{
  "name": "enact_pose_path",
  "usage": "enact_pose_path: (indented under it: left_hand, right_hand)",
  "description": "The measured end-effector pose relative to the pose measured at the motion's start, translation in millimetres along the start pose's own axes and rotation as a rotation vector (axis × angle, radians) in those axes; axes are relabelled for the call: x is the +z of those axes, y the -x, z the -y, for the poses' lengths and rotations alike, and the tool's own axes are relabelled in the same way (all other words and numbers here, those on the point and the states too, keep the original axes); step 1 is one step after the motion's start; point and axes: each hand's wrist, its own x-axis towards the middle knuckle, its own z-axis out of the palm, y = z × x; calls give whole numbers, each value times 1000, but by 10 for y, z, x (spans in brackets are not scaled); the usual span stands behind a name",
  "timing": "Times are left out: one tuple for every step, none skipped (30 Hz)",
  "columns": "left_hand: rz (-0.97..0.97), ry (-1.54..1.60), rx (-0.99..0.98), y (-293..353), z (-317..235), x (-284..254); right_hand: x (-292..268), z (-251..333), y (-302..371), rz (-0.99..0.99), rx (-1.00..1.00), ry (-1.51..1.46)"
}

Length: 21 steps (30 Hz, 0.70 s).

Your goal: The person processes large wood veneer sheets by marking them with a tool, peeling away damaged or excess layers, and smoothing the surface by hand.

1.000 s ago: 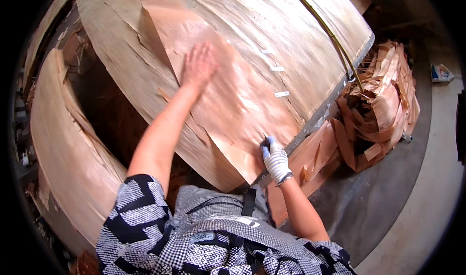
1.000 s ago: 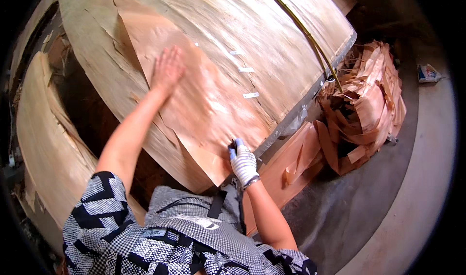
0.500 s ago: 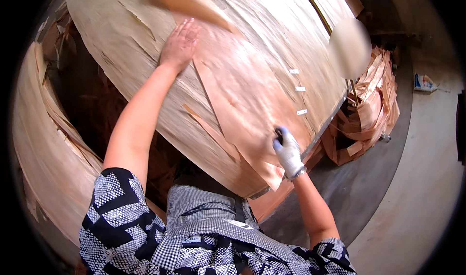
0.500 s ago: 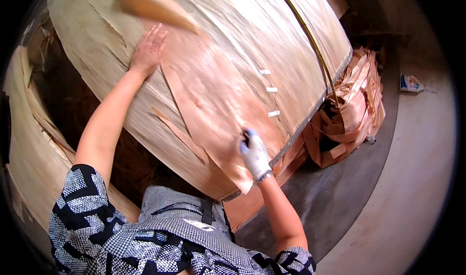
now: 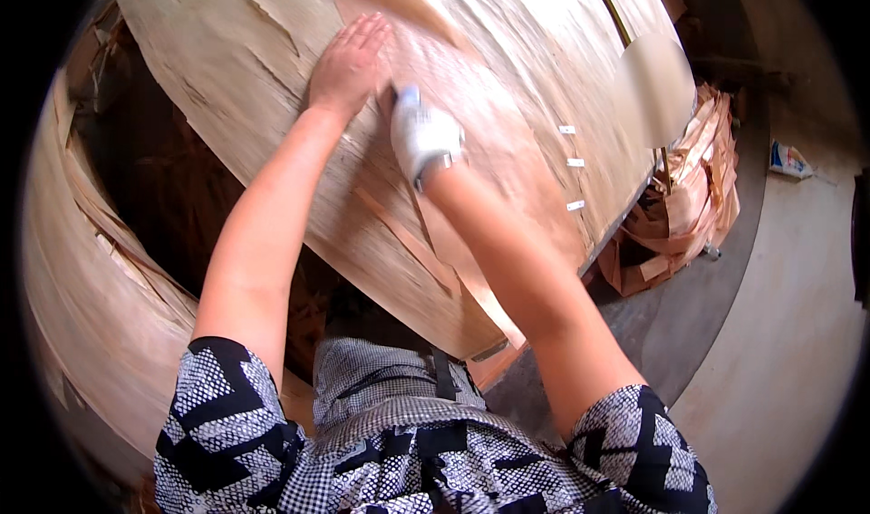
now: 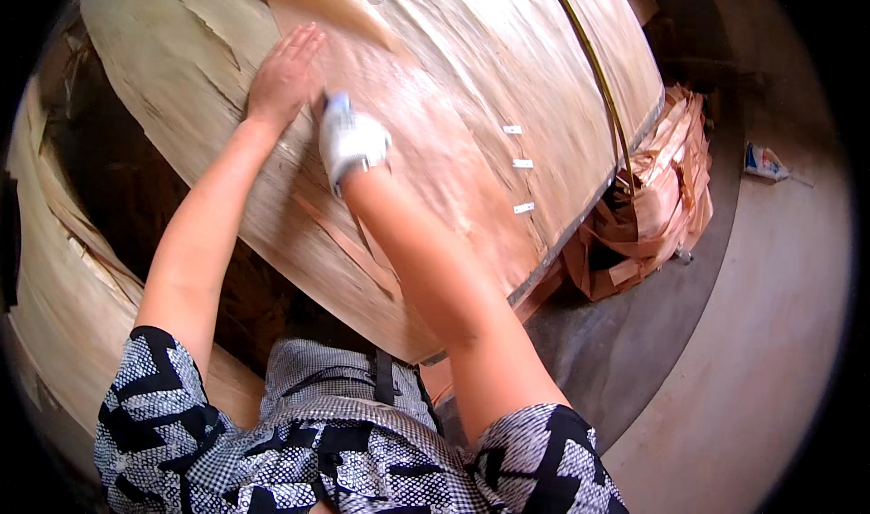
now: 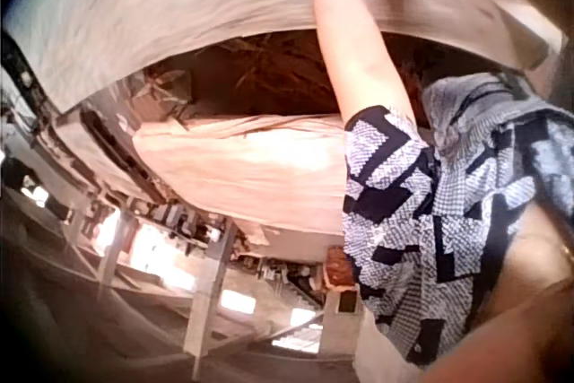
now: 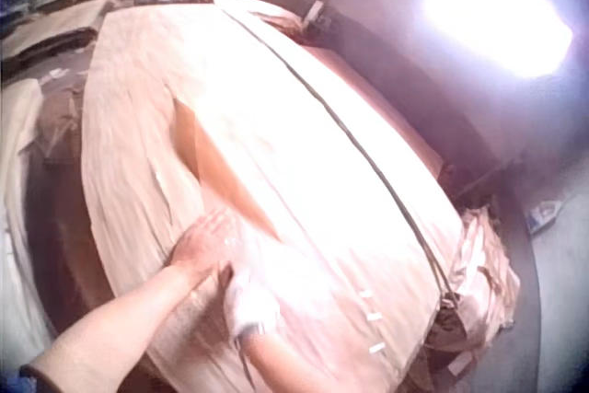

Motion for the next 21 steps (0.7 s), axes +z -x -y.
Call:
enact_pose_path:
  left_hand:
    - [39, -55, -11, 82, 87, -19]
    - [49, -61, -2, 66, 31, -50]
    - [57, -68, 5, 34, -27, -64]
    - [68, -78, 6, 27, -67, -77]
    - [46, -82, 25, 4, -86, -85]
    - [57, -65, 33, 27, -103, -99]
    - [57, -51, 42, 3, -107, -120]
    - [54, -42, 44, -19, -88, -115]
    - [49, -34, 56, -25, -83, -103]
    - [51, -44, 60, -26, -90, -93]
    - [52, -60, 62, -19, -77, -106]
    - [53, -75, 65, -20, -66, -122]
    - [65, -74, 62, -31, -74, -134]
    - [77, -76, 49, -12, -63, -152]
    - [84, -69, 41, -9, -77, -163]
    - [90, -70, 27, -8, -64, -165]
    - [85, -71, 29, -39, -43, -146]
    - [89, -74, 27, -15, -32, -149]
    - [93, -73, 25, 11, -37, -145]
    - [91, -37, 8, 5, -48, -125]
    - [88, -7, -12, 5, -62, -118]
  right_hand:
    - [-50, 29, 370, 80, -4, 2]
    - [103, -222, 663, 143, 26, 69]
    - [276, -514, 976, 48, -59, 1]
    - [261, -617, 1178, 297, 102, 187]
    - [368, -852, 1405, 251, 50, 243]
    - [356, -1032, 1603, 273, 2, 226]
    - [422, -1251, 1821, 197, -43, 231]
    - [457, -1446, 2022, 188, -48, 243]
    - [532, -1706, 2249, 196, -44, 245]
    - [616, -1969, 2534, 165, -35, 317]
    - [663, -2210, 2810, 162, 18, 263]
    - [635, -2448, 3100, 330, 131, 235]
    - [719, -2788, 3475, 371, 221, 189]
    - [646, -2962, 3772, 517, 278, 300]
    - [740, -3332, 4128, 569, 353, 300]
    - [631, -3393, 4241, 628, 382, 389]
    - [481, -3311, 4084, 568, 451, 389]
    - [281, -3163, 3880, 517, 515, 388]
    - [132, -3088, 3657, 318, 404, 296]
    - [-17, -3009, 3322, 116, 290, 204]
    - [-165, -2861, 2894, -30, 154, 152]
